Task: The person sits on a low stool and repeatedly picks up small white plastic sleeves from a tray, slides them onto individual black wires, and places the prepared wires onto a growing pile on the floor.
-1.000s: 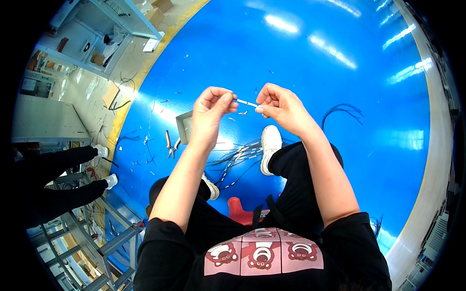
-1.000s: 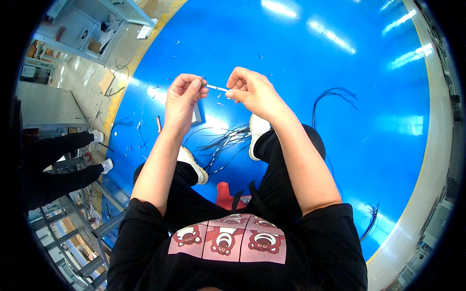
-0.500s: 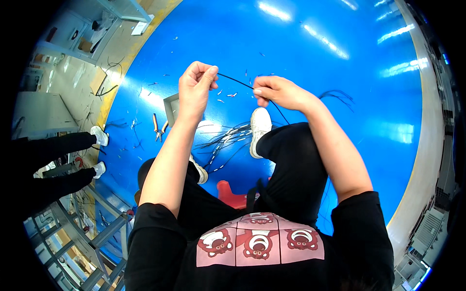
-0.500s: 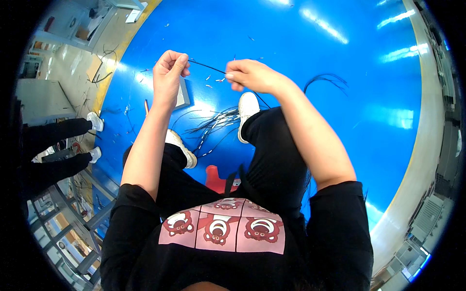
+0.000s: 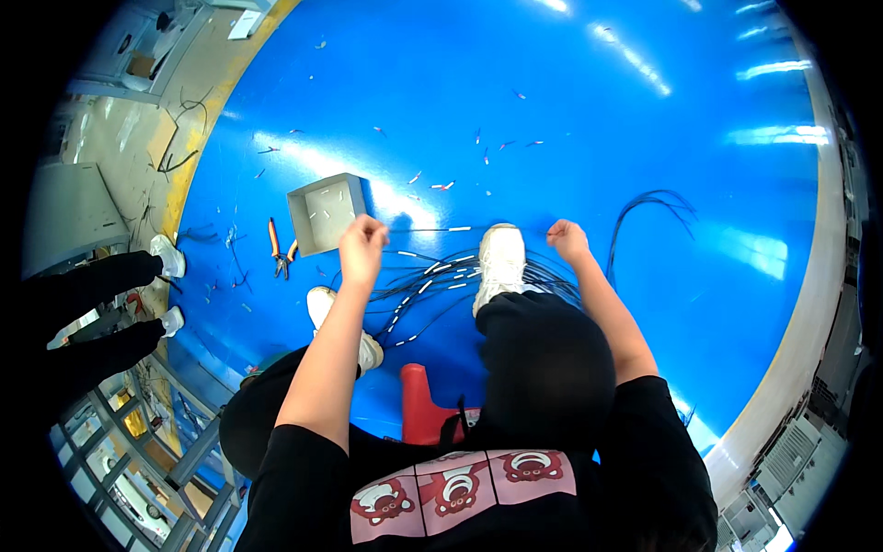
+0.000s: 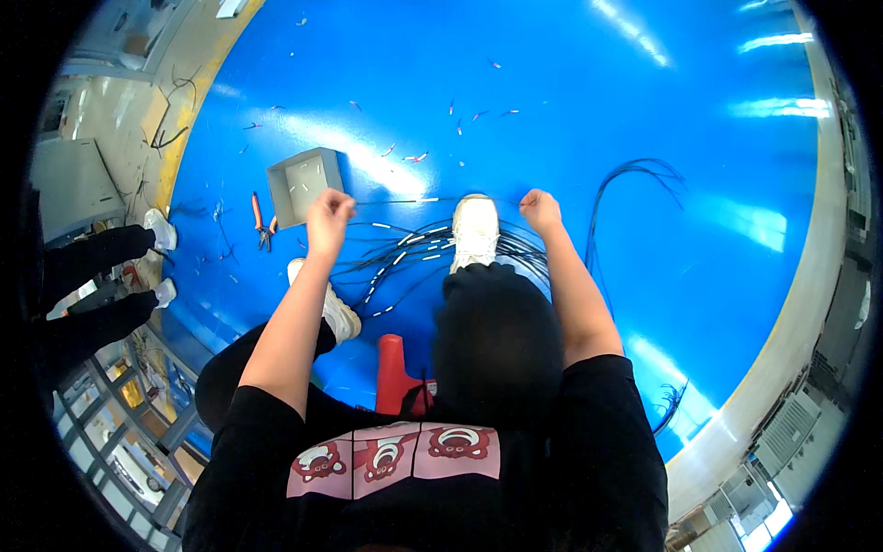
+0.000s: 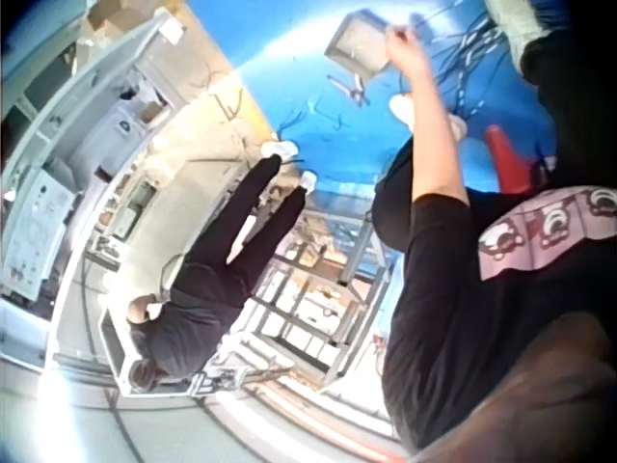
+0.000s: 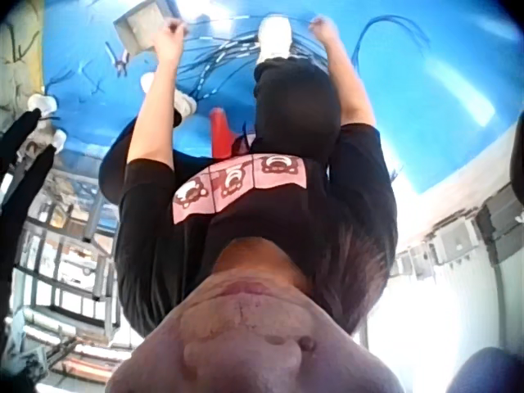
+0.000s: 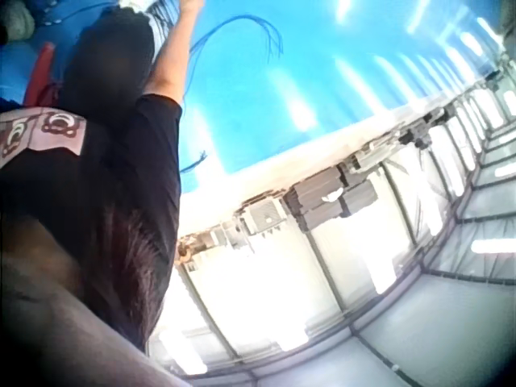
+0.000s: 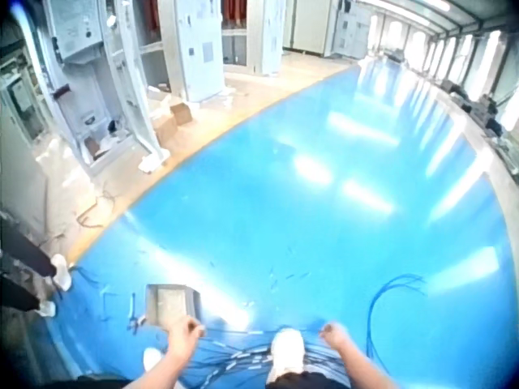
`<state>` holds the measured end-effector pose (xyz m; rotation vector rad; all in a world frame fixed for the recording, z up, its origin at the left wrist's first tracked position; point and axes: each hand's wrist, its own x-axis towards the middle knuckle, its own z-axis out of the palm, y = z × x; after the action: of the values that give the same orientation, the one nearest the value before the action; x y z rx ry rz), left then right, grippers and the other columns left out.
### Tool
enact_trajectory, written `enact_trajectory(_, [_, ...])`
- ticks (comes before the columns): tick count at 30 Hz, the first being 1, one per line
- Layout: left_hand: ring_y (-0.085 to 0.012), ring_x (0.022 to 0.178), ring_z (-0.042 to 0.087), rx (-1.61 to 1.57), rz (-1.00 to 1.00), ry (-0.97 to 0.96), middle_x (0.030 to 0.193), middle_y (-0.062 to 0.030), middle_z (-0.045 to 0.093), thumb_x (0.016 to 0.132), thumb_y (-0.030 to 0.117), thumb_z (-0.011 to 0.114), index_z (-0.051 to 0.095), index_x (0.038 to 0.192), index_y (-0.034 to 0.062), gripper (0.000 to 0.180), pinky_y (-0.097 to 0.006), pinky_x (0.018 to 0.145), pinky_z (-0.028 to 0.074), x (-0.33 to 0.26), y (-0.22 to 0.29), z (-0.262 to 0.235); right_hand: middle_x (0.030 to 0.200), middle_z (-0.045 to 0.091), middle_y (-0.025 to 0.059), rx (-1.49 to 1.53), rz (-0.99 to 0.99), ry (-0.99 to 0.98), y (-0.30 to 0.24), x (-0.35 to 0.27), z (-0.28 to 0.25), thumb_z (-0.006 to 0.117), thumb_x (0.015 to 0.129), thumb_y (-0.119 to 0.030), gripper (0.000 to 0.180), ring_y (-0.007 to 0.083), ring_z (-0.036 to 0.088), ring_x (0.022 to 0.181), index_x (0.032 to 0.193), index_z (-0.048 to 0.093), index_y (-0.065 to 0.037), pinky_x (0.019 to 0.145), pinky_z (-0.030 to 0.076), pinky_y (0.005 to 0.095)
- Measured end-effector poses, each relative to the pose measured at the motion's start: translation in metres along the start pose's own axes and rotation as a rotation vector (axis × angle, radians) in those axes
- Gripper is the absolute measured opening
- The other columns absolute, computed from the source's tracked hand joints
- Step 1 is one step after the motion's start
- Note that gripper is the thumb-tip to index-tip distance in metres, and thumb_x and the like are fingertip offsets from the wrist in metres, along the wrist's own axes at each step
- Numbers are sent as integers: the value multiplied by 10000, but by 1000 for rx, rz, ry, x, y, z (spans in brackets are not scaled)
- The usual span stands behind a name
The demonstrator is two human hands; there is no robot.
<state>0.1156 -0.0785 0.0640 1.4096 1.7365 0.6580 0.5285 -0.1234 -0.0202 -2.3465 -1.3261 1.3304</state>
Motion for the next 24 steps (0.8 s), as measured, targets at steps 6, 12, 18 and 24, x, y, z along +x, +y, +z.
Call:
enact_trajectory(6, [-361, 846, 660, 778, -7, -373, 923, -158, 662, 844, 109, 613, 581, 928, 70, 98, -451, 716, 530, -24, -52, 3, 1024, 662, 160, -451, -27, -25, -13, 19, 49, 617, 821, -144, 84, 362, 644, 935, 879, 665, -107, 765, 520, 478])
enact_trajectory(12, [-347, 892, 664, 991, -127, -801, 932, -155, 662, 830, 183, 659, 612, 957, 87, 165, -464, 749, 533, -40, -121, 2, 861, 664, 186, -514, -277, -139, 12, 39, 46, 590, 805, -113, 61, 391, 638, 845, 847, 621, -81, 703, 510, 477])
enact_trajectory(18, [-361, 852, 657, 919, -72, -554, 1012, -154, 614, 808, 266, 703, 592, 959, 62, 277, -473, 696, 534, -11, -69, 1, 929, 579, 139, -487, -651, -29, -121, 85, 34, 537, 874, -125, 88, 351, 608, 911, 936, 600, -120, 721, 500, 477])
enact_trajectory(24, [-357, 869, 616, 359, 141, -540, 927, -151, 633, 863, 173, 593, 590, 895, 62, 116, -441, 726, 492, 26, -23, 41, 1012, 554, 121, -578, -784, -176, -176, 117, 88, 641, 799, -58, 159, 326, 594, 979, 947, 584, -68, 777, 495, 446])
